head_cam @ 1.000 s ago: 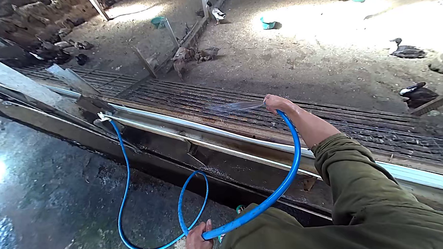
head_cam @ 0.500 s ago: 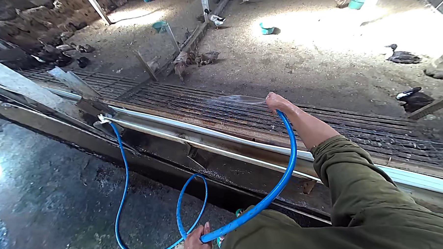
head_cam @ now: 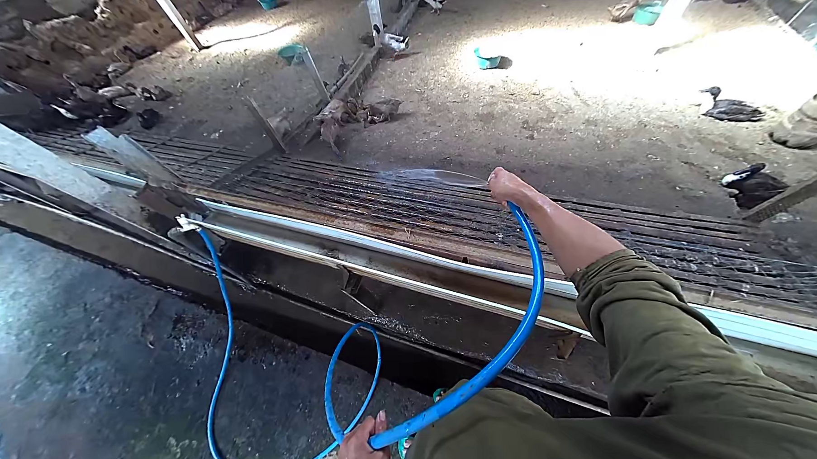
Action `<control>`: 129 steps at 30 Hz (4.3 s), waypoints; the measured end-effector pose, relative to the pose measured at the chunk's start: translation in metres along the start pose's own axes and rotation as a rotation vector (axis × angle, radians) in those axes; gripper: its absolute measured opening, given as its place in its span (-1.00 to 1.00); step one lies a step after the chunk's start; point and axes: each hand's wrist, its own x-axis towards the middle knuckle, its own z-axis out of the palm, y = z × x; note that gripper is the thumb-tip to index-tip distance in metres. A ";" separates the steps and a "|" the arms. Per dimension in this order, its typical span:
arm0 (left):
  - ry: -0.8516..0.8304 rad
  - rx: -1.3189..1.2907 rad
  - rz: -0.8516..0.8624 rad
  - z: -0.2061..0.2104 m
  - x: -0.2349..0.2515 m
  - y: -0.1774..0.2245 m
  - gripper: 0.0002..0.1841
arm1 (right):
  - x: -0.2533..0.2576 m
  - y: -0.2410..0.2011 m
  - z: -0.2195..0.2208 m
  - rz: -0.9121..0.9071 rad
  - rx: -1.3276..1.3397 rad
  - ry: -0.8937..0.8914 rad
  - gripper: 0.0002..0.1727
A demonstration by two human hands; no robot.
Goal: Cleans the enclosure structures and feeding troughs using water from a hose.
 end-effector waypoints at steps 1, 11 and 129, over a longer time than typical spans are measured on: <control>-0.006 -0.002 -0.002 0.000 0.000 0.000 -0.47 | 0.002 0.001 0.000 -0.002 0.004 -0.003 -0.60; -0.029 -0.003 -0.001 0.001 0.002 0.004 -0.46 | 0.002 0.010 -0.005 0.040 -0.110 -0.037 -0.69; -0.099 -0.009 0.238 0.121 -0.108 0.220 -0.43 | -0.072 0.279 -0.204 0.054 -0.475 -0.174 -0.78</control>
